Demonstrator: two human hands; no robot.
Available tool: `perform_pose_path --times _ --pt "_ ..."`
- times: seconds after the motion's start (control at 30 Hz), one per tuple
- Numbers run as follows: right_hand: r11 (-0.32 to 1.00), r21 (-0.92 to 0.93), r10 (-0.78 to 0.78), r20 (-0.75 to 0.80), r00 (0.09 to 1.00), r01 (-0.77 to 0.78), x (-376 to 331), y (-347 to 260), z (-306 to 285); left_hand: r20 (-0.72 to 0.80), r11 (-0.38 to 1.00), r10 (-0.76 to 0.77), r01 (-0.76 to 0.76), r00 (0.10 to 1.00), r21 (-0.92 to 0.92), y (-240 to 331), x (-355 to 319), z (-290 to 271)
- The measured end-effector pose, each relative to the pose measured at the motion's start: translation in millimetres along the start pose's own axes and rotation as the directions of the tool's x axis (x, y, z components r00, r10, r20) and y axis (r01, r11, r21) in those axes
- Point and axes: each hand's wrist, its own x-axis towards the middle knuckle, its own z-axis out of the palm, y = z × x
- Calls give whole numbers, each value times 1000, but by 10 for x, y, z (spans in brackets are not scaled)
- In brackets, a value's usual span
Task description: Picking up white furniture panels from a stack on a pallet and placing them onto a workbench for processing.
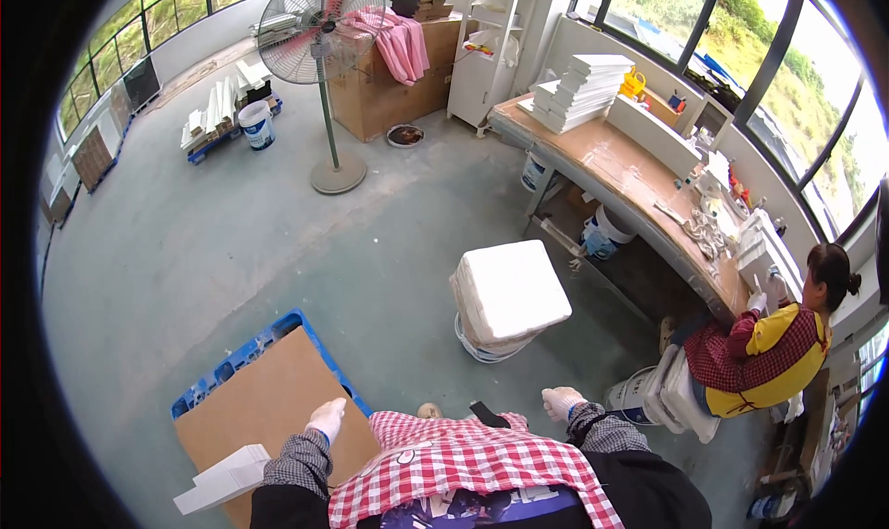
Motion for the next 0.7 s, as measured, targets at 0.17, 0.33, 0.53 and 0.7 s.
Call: perform_pose_path --times 0.17,0.33,0.53,0.7 --pt "997 49 -55 -50 997 57 685 -1278 -135 46 830 -76 88 996 -550 2477 419 -283" --pt "952 -6 -306 -112 945 308 1780 -2544 -369 144 809 92 10 985 -587 3871 1403 -392" --pt "817 351 -389 -248 887 457 2410 -4484 -568 183 849 156 -37 971 -528 5246 2346 -649" --pt "672 538 -470 -219 855 508 2282 -5651 -1067 241 889 224 -97 944 -447 6472 3008 -591"
